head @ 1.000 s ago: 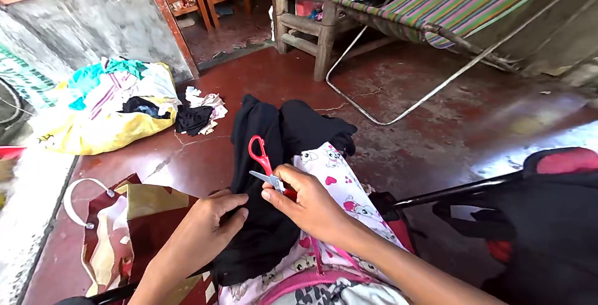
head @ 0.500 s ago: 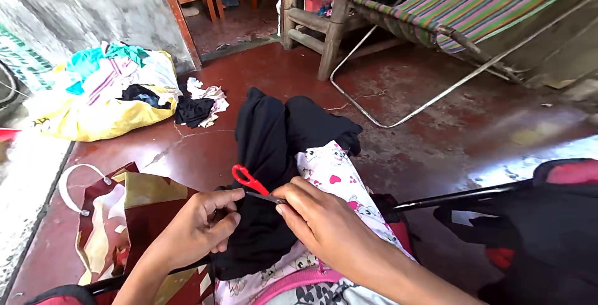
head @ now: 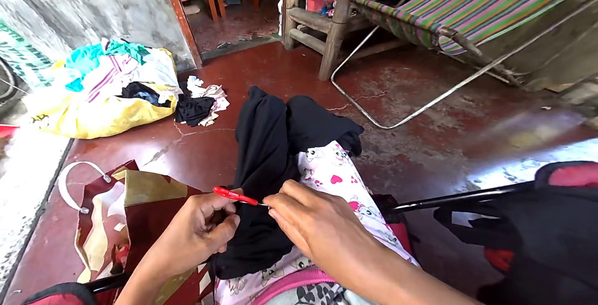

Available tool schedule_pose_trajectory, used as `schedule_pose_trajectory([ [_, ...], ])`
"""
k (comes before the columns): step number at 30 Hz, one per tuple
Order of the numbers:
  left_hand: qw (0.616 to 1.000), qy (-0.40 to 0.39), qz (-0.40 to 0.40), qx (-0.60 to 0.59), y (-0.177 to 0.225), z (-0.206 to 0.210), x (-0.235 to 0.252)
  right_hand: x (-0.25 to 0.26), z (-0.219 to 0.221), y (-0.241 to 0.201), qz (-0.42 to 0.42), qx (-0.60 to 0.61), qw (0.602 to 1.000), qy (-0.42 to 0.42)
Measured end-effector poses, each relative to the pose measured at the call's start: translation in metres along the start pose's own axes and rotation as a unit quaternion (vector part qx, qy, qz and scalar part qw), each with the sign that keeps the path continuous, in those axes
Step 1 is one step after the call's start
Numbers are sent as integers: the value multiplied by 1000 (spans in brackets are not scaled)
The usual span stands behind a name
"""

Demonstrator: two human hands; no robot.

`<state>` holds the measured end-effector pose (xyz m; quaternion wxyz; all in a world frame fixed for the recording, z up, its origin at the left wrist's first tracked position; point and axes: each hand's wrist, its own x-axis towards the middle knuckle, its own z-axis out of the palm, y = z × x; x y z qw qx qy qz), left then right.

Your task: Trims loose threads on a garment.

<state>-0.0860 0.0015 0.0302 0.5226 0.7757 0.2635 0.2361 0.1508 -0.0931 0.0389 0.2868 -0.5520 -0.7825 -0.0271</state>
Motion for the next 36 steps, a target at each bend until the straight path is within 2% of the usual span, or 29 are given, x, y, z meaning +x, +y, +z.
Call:
schedule_pose_trajectory([
  [7, 1000, 16, 6, -25, -1, 1, -2, 6, -10, -7, -12, -37, 999, -11],
  [14, 996, 10, 26, -86, -3, 0, -6, 11, -16, -14, -1, -10, 999, -36],
  [24, 983, 22, 75, -164, -10, 5, -12, 17, -16, -29, -10, -38, 999, -22],
  [28, 973, 43, 94, -208, -10, 3, -15, 19, -23, -26, -2, 8, 1000, -13],
  [32, 973, 41, 89, -208, -11, -2, -18, 7, -41, -13, 27, 66, 997, 18],
  [36, 991, 38, 58, -114, -4, -1, -23, -8, -41, -12, 36, 96, 994, 22],
])
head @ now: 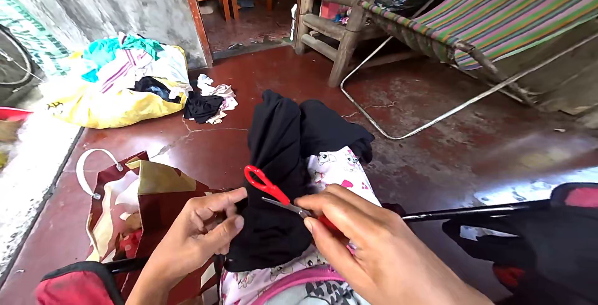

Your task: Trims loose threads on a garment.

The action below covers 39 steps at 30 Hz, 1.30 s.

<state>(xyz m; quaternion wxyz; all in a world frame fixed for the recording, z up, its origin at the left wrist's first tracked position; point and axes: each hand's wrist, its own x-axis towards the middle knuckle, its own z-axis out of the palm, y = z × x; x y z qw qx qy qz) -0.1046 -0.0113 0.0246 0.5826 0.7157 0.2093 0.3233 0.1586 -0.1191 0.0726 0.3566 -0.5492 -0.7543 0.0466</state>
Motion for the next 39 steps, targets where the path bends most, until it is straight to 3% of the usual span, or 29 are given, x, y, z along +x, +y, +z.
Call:
schedule_pose_trajectory([
  [8, 999, -24, 28, 28, -4, -1, 1, 2, 20, -4, -50, -34, 998, 26],
  [26, 999, -31, 37, 9, -6, -3, 0, 9, 22, -14, -81, -96, 992, -5],
  [39, 998, -44, 27, -34, -6, -8, -2, 14, 36, -11, -44, -18, 998, -34],
])
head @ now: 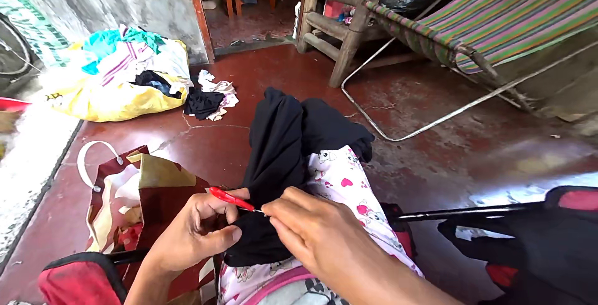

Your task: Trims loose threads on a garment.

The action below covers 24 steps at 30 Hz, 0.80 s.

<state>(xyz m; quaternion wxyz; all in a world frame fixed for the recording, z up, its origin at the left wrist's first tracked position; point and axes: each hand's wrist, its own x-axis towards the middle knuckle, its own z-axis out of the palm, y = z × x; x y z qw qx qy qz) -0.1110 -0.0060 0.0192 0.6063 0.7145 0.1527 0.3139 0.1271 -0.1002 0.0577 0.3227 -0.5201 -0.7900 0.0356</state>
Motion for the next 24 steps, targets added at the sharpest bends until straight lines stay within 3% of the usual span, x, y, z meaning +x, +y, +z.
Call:
schedule_pose_trajectory([
  [3, 998, 41, -39, 23, 7, 5, 1, -1, -17, 11, 79, 101, 992, -7],
  [6, 989, 61, -58, 124, 3, 11, 6, 4, -26, 20, 132, 135, 982, 27],
  [9, 958, 95, -40, 269, -2, 22, 11, 15, -10, 24, 175, 182, 967, 29],
  [13, 915, 118, -16, 387, -9, 32, 16, 37, 20, 35, 214, 230, 949, -35],
  [21, 911, 156, -1, 382, -11, 33, 19, 52, 16, 47, 204, 229, 945, -113],
  [24, 910, 160, 7, 383, -14, 34, 20, 51, 24, 51, 207, 215, 950, -94],
])
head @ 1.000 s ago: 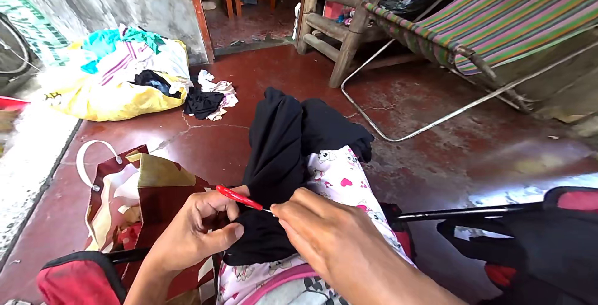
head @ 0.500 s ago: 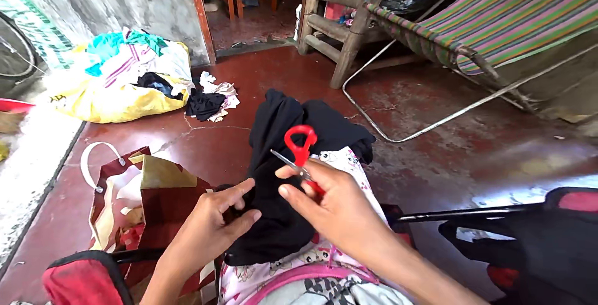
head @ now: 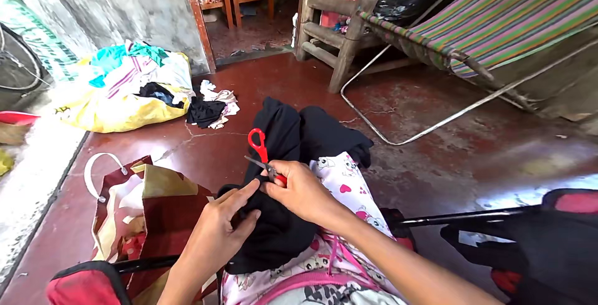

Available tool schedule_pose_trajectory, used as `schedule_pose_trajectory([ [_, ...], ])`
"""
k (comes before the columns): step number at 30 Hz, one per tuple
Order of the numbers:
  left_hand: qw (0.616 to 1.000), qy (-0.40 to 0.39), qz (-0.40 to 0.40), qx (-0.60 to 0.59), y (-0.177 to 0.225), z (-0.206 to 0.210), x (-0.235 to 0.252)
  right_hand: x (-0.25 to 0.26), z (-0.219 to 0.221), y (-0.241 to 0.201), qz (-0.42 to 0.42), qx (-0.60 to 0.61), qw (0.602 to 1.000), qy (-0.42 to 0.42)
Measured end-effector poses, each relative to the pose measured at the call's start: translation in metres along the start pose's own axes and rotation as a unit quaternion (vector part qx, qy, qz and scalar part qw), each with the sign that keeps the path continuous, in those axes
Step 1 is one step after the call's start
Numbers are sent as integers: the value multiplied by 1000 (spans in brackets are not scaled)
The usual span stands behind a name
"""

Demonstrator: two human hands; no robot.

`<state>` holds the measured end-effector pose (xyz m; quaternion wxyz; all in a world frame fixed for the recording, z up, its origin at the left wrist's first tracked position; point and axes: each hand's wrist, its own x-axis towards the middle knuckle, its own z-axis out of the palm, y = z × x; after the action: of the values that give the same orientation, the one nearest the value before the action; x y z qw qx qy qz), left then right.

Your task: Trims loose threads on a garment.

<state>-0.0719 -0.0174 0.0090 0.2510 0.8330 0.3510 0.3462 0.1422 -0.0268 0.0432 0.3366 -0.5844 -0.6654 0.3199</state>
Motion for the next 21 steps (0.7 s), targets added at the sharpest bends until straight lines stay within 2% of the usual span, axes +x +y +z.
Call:
schedule_pose_trajectory([
  [4, 998, 42, -37, 7, 10, 1, 5, -4, 0, 2, -16, -14, 999, 24],
  [9, 993, 59, -95, 33, 31, 10, 22, -2, -2, -2, -37, -47, 998, 31],
  [11, 990, 86, -93, 70, 37, 14, 29, -1, -4, -2, -44, -51, 997, 35],
  [14, 985, 93, -44, 136, 41, 16, 35, 0, -10, -5, -51, -61, 996, 43],
  [16, 969, 92, 7, 228, 40, 18, 34, 0, -11, -7, -52, -65, 996, 44],
  [18, 944, 92, 79, 307, 36, 18, 34, 0, -13, -8, -46, -66, 996, 40],
  [21, 922, 71, 197, 326, 28, 7, 36, 0, -15, -9, -48, -63, 996, 33],
])
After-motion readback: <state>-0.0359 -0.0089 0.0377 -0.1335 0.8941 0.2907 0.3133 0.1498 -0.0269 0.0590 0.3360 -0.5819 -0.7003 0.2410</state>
